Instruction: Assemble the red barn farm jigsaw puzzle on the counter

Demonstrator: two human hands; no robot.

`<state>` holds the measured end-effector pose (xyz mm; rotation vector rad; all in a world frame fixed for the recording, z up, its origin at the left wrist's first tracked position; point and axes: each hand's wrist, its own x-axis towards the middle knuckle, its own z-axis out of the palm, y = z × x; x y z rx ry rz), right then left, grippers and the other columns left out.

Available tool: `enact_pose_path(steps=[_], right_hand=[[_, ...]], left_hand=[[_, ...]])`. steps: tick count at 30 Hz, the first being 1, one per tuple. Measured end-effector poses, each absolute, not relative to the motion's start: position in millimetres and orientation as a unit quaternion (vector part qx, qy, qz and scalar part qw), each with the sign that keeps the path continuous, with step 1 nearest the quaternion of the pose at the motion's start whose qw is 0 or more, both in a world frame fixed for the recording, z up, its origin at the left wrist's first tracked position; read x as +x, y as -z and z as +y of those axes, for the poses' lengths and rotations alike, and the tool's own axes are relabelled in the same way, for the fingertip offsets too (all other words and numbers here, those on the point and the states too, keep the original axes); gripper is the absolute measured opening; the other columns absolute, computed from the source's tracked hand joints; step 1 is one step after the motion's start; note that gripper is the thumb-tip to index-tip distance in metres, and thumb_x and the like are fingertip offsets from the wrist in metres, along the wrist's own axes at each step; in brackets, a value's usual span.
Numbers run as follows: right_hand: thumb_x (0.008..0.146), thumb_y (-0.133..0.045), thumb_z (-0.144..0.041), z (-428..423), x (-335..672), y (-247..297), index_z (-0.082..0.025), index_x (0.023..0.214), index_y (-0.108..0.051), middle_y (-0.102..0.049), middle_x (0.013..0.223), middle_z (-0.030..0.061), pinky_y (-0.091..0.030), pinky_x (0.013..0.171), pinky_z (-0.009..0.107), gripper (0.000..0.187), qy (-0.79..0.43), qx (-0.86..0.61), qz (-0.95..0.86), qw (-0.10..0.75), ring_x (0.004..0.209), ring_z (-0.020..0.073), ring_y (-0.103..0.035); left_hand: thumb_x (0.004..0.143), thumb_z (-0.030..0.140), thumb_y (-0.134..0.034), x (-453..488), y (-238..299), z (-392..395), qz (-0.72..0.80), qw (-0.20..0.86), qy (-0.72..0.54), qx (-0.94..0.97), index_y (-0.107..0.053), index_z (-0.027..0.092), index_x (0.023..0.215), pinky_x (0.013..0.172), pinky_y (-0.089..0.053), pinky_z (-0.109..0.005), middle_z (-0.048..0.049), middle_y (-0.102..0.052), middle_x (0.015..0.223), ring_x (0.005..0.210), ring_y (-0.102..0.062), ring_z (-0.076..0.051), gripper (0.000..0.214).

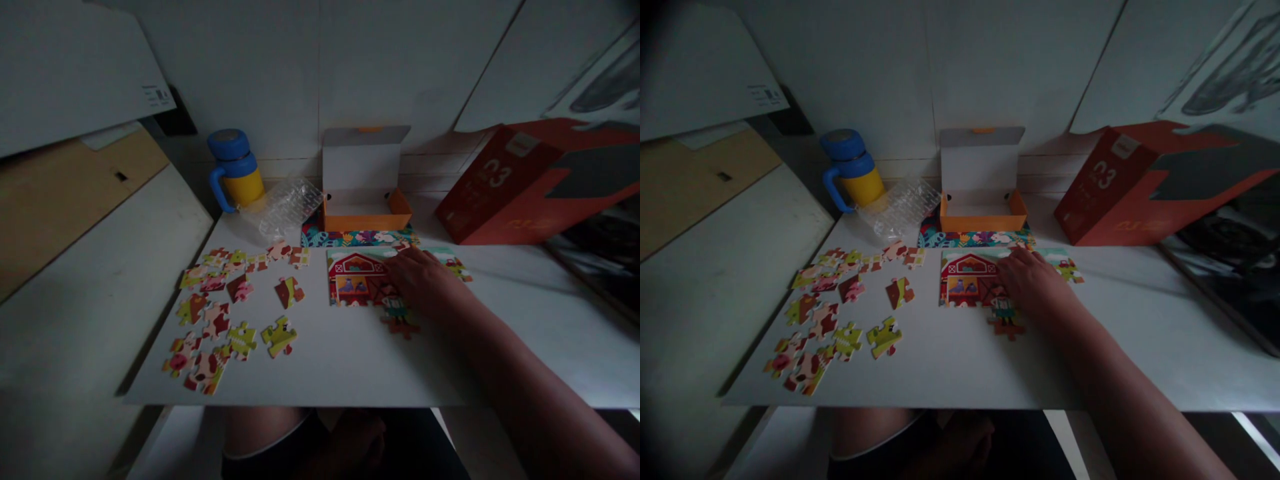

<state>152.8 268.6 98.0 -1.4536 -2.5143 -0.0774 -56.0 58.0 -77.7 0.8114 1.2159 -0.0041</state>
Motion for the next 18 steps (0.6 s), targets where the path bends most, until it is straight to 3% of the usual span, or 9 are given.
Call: enact_pose_path(steps=[6, 18], right_hand=[[0.109, -0.052, -0.033, 274.7, 167.5, -92.1, -0.017, 0.120, -0.077, -0.075, 0.126, 0.0182, -0.056, 0.107, 0.048, 0.031, -0.030, -0.533, -0.828, 0.173, 0.115, 0.0314, -0.071], [0.110, -0.056, -0.038, 269.1, 168.4, -98.4, -0.021, 0.127, -0.079, -0.078, 0.125, 0.0160, -0.061, 0.102, 0.047, 0.034, -0.059, -0.519, -0.835, 0.174, 0.112, 0.0297, -0.075]], left_hand=[[0.108, 0.047, -0.069, -64.1, 61.2, 64.4, 0.557, 0.739, 0.000, 0.379, -0.072, 0.018, 0.122, 0.087, -0.064, -0.038, -0.0079, -0.074, 0.119, 0.100, -0.073, -0.021, 0.033], [0.107, 0.045, -0.069, -100.0, 32.0, 64.9, 0.583, 0.702, -0.040, 0.407, -0.073, 0.020, 0.128, 0.094, -0.065, -0.041, -0.0092, -0.072, 0.131, 0.110, -0.073, -0.025, 0.032]])
